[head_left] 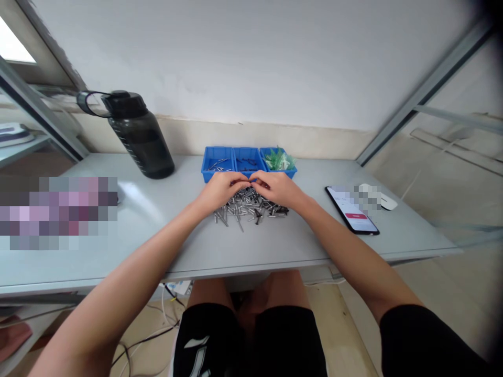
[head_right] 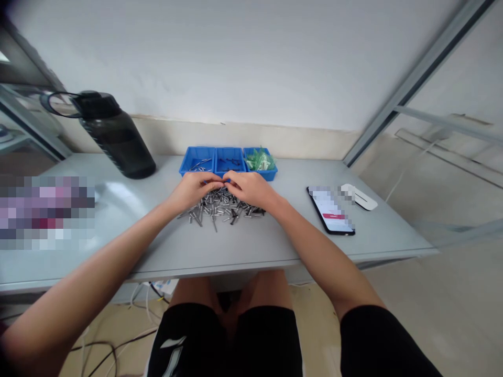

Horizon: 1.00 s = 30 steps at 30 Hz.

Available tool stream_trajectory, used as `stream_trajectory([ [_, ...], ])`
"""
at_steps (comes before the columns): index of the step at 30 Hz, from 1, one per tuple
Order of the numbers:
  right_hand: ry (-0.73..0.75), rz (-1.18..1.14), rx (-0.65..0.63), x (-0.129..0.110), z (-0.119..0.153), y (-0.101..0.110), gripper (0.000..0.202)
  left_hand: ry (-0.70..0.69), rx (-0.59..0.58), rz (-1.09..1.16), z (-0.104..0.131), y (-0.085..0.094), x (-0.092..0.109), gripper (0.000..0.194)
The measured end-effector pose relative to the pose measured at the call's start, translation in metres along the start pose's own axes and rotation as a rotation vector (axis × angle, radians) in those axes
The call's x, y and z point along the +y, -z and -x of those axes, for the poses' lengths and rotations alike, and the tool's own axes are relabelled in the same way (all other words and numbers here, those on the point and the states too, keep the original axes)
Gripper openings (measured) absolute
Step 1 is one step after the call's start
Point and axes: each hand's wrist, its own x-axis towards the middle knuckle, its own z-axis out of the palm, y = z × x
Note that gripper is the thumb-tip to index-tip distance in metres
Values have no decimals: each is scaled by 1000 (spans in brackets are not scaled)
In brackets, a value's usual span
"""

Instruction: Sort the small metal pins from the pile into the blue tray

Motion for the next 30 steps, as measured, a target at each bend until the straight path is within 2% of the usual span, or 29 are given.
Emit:
stream_trajectory([
  [8, -52, 5, 43, 2, -1, 2, 17, 6, 15, -84, -1, 3, 0, 14],
  [19, -87, 27, 37, 4, -2, 2, 15, -21, 20, -121, -1, 1, -2, 17],
  [30, -128, 40, -69, 4, -2, -1, 16, -19, -65, -307, 2, 3, 1, 19],
])
